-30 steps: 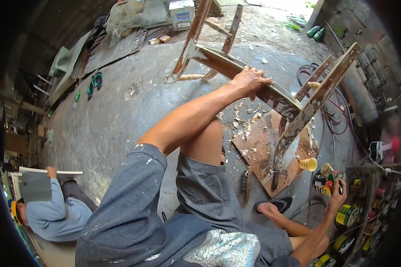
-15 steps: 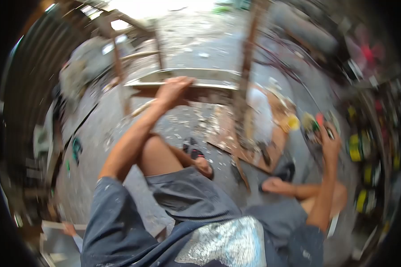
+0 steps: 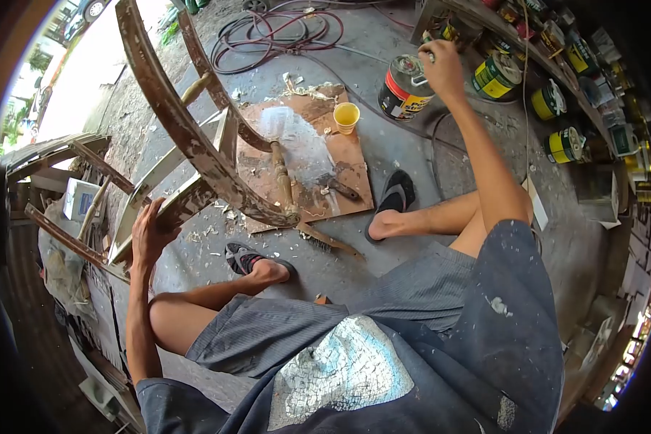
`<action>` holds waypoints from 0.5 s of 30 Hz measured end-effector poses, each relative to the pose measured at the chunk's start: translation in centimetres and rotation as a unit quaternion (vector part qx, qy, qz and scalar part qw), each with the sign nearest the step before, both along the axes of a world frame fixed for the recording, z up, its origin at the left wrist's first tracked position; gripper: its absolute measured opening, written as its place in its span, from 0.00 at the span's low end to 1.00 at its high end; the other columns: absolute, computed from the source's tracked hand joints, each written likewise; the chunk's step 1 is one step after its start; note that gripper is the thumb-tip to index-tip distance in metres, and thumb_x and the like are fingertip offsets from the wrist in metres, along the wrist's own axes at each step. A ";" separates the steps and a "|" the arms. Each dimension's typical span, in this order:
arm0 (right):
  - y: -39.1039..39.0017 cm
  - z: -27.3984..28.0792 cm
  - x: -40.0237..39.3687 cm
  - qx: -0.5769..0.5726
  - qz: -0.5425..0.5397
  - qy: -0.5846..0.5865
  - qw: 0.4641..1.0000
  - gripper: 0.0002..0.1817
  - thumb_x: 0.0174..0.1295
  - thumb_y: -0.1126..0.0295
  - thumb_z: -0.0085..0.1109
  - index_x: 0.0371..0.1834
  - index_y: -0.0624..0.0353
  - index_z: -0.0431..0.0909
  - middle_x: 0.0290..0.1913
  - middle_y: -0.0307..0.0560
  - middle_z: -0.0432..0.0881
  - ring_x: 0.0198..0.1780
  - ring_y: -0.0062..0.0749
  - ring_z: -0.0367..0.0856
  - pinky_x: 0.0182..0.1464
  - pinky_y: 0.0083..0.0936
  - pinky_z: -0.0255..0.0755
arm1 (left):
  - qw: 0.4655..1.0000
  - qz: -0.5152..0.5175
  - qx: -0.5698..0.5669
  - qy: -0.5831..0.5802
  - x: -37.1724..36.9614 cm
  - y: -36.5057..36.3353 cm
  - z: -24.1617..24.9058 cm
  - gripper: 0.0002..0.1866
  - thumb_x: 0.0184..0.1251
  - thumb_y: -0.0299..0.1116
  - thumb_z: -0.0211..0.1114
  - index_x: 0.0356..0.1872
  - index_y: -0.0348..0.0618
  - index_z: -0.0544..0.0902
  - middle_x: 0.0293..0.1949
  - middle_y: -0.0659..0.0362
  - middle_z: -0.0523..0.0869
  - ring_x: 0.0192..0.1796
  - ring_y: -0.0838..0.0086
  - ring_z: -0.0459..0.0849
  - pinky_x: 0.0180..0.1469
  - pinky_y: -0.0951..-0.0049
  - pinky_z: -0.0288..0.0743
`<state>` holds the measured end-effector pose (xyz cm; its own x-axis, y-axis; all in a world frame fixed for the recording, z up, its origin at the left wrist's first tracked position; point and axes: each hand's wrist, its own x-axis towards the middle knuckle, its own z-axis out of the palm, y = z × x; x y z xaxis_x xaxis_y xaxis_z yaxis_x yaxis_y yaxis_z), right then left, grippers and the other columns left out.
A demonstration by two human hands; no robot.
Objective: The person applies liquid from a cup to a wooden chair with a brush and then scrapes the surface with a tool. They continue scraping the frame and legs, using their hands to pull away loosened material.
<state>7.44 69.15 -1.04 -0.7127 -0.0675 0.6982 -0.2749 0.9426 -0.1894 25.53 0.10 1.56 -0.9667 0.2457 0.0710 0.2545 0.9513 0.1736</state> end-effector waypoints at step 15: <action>-0.9 -13.8 -5.4 0.090 -0.164 -0.144 0.972 0.11 0.74 0.62 0.52 0.54 0.53 0.76 0.60 0.51 0.72 0.59 0.59 0.75 0.52 0.49 0.80 | 1.000 0.011 0.009 -0.023 -0.3 1.2 1.0 0.37 0.40 0.28 0.80 0.59 0.46 0.78 0.46 0.50 0.86 0.48 0.52 0.85 0.56 0.57 0.76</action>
<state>2.08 68.22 -14.81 -0.8802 0.0940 0.4651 0.0859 0.9956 -0.0387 25.22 1.31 2.60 -0.9744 0.2226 0.0301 0.2240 0.9535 0.2018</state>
